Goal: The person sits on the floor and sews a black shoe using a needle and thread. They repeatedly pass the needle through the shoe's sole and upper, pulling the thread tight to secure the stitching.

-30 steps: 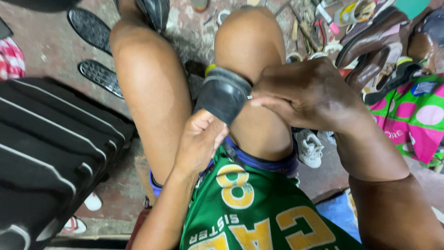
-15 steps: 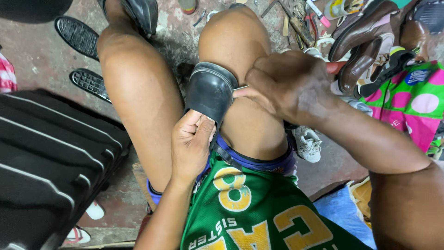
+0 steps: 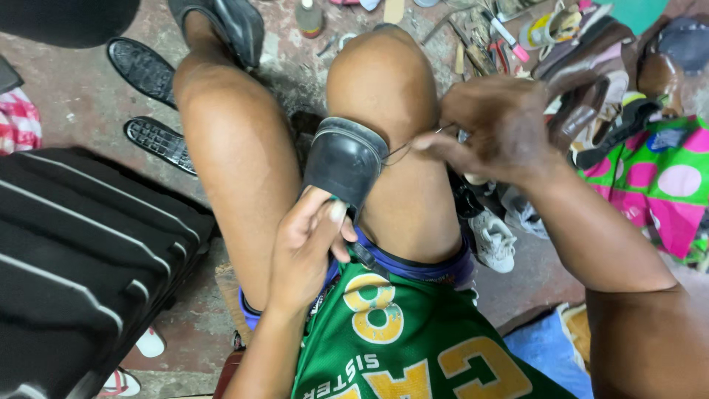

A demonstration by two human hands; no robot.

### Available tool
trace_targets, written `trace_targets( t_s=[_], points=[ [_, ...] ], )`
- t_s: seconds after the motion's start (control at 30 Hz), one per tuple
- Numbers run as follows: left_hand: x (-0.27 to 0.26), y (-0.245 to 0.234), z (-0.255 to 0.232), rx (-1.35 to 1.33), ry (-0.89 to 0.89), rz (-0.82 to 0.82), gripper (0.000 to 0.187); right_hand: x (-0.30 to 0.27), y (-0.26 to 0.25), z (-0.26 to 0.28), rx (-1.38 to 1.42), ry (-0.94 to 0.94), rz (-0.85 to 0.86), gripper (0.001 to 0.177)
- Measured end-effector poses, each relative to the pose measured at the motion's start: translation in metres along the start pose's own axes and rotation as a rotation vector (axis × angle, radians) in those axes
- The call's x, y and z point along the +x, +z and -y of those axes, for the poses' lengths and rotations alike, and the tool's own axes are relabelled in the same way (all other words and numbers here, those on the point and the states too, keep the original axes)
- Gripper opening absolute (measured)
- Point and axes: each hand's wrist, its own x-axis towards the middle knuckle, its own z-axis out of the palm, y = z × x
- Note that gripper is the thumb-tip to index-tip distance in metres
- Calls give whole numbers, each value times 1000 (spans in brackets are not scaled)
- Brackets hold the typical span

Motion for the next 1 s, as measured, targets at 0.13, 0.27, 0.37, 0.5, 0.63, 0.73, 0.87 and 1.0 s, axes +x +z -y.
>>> trace_targets(
  t_s=[0.13, 0.27, 0.37, 0.5, 0.63, 0.73, 0.87, 1.0],
  points=[
    [-18, -13, -26, -132, -85, 66, 39, -15, -12, -12, 59, 150, -2, 56],
    [-32, 7, -47, 471, 243, -278, 22, -27, -19, 9, 84, 159, -29, 55],
    [-29, 32, -61, 883, 563, -387, 28, -25, -21, 23, 77, 120, -50, 55],
    [-3, 60, -73, 1103, 870, -177, 31, -18, -25, 33, 140, 120, -57, 54],
    [16, 64, -75, 1156, 926, -91, 21, -7, -27, 38, 128, 70, 4, 54],
    [18, 52, -70, 877, 802, -25, 12, 2, -20, 44, 222, -133, 19, 54],
    [7, 42, -54, 634, 701, -60, 18, 6, 5, 61, 403, -74, -279, 51],
    [0, 36, -58, 209, 547, 48, 31, -12, 16, 55, 482, 93, -53, 20]
  ],
)
